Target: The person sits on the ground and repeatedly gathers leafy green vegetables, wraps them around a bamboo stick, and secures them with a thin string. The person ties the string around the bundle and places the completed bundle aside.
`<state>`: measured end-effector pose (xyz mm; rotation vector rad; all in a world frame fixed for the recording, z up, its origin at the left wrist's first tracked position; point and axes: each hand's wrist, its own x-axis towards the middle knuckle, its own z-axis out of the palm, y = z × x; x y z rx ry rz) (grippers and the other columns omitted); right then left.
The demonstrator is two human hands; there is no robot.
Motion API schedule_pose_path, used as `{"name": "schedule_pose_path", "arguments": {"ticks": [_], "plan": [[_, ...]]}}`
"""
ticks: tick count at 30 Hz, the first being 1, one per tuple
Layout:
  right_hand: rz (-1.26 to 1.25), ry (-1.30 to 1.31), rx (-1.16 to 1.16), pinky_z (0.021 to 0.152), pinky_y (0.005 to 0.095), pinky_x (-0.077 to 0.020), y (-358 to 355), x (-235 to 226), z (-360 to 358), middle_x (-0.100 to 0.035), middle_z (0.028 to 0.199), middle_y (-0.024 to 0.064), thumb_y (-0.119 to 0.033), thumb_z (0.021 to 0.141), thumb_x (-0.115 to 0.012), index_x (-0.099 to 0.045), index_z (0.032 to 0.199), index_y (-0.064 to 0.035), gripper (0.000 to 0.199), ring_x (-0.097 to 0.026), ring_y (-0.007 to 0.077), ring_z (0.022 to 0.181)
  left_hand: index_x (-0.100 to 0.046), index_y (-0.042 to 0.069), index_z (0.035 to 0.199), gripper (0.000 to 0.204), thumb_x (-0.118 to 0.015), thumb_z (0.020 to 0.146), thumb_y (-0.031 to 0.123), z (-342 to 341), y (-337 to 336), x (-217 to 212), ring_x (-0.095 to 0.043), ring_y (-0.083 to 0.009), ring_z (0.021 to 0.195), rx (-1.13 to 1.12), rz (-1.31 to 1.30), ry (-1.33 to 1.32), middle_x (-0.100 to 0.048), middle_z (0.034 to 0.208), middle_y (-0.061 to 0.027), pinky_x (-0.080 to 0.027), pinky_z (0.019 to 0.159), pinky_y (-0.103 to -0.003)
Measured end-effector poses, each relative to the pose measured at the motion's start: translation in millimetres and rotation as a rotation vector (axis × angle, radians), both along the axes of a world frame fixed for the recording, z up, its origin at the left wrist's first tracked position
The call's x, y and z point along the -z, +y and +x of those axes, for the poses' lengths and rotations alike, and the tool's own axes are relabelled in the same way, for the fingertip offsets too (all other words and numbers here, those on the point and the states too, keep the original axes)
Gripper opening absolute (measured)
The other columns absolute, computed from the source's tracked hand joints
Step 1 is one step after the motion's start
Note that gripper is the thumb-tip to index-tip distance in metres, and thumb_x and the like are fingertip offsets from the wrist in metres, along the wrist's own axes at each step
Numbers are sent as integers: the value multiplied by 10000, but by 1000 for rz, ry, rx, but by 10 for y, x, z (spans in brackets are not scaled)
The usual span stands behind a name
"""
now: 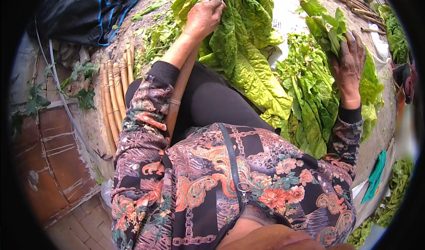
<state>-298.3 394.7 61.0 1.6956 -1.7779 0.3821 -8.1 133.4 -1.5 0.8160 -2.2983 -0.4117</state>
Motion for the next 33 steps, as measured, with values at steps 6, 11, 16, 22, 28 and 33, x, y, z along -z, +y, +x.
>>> {"name": "schedule_pose_path", "arguments": {"ticks": [6, 11, 16, 22, 28, 33], "plan": [[586, -352, 293, 671, 500, -470, -616, 1332, -434, -615, 805, 227, -135, 806, -532, -464, 977, -33, 211, -604, 413, 767, -689, 120, 903, 201, -570, 852, 274, -194, -119, 46, -625, -344, 847, -5, 82, 36, -620, 1062, -149, -495, 756, -432], [627, -207, 536, 747, 511, -447, -431, 785, -544, -639, 890, 215, -94, 805, -507, -506, 997, -14, 208, -620, 374, 883, -677, 67, 969, 188, -554, 889, 184, -103, -198, 259, -614, -189, 599, -1, 72, 54, -617, 646, -87, -484, 587, -318], [251, -52, 650, 772, 467, -459, 139, 355, -1412, -630, 997, 178, -198, 824, -575, -510, 1123, -68, 333, -599, 363, 915, -667, 40, 950, 200, -541, 909, 189, -253, -262, 293, -570, -114, 542, 61, 192, 140, -593, 583, -50, -462, 526, -272], [212, -308, 395, 607, 486, -456, -8, -26, -429, -603, 772, 245, -155, 864, -476, -439, 1136, -23, 305, -591, 413, 693, -682, 62, 931, 209, -556, 867, 217, -216, -271, 267, -616, -239, 737, 24, 146, 144, -633, 777, -123, -490, 684, -351], [788, -918, -213, 754, 435, -455, -983, 1501, 813, -596, 854, 258, -277, 864, -457, -445, 1125, 59, 425, -569, 404, 805, -660, 39, 946, 173, -561, 877, 164, 48, 39, -87, -643, -276, 667, 107, 112, 90, -642, 718, -147, -495, 622, -354], [790, -1299, -571, 934, 342, -408, -1507, 1577, 1425, -562, 1152, 270, -193, 863, -518, -436, 1236, 104, 484, -546, 306, 1086, -645, 20, 880, 120, -557, 873, 101, 648, 265, -277, -619, -218, 581, 208, 111, 42, -628, 673, -127, -471, 544, -311]]}}
